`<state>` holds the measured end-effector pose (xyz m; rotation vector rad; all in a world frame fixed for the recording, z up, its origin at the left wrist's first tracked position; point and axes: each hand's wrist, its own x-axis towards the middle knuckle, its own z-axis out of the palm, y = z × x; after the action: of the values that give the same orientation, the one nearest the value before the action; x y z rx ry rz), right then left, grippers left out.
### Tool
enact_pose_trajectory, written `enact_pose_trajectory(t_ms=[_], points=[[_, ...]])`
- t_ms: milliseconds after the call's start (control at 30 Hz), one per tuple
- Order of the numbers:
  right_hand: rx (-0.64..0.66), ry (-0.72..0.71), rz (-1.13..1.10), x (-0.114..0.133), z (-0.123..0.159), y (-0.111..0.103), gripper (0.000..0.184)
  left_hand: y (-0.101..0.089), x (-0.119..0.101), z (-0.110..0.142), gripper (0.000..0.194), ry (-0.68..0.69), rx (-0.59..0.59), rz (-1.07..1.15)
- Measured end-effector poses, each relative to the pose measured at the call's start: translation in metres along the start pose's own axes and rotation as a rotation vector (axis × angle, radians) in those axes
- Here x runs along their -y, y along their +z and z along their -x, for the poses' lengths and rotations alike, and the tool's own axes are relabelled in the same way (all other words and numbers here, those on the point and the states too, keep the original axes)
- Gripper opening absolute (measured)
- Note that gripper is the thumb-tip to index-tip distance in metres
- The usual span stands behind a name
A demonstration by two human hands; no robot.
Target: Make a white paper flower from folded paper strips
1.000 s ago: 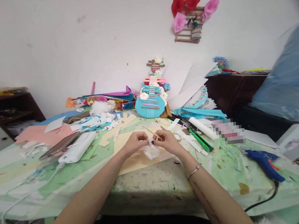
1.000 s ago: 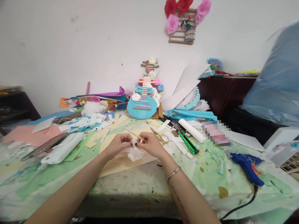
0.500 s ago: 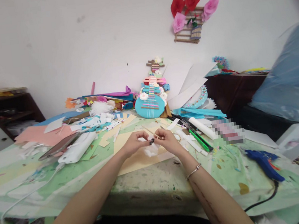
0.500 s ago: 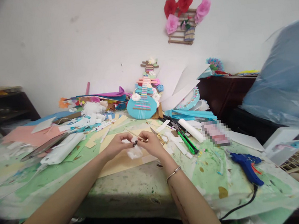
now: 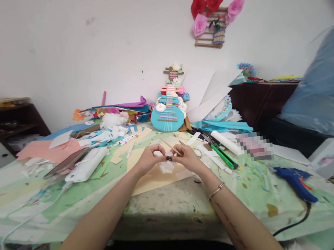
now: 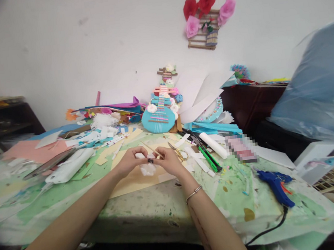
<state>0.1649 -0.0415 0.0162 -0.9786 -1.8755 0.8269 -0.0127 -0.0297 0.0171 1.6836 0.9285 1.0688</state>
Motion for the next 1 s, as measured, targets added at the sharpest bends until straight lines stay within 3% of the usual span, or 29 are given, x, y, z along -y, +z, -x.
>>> enact_pose_trajectory(t_ms=[400, 667, 1000], points=[[-0.059, 0.000, -0.044, 0.0036, -0.0010, -0.0009, 0.018, 0.0021, -0.0035, -0.0002, 0.024, 0.068, -0.049, -0.074], [-0.092, 0.040, -0.101, -0.0025, -0.0029, -0.0012, 0.016, 0.0008, 0.0016, -0.0006, 0.021, 0.085, -0.054, -0.009], [-0.099, 0.068, -0.150, -0.0044, -0.0028, 0.0002, 0.020, 0.0004, 0.0020, -0.0003, 0.026, 0.039, 0.008, -0.008]])
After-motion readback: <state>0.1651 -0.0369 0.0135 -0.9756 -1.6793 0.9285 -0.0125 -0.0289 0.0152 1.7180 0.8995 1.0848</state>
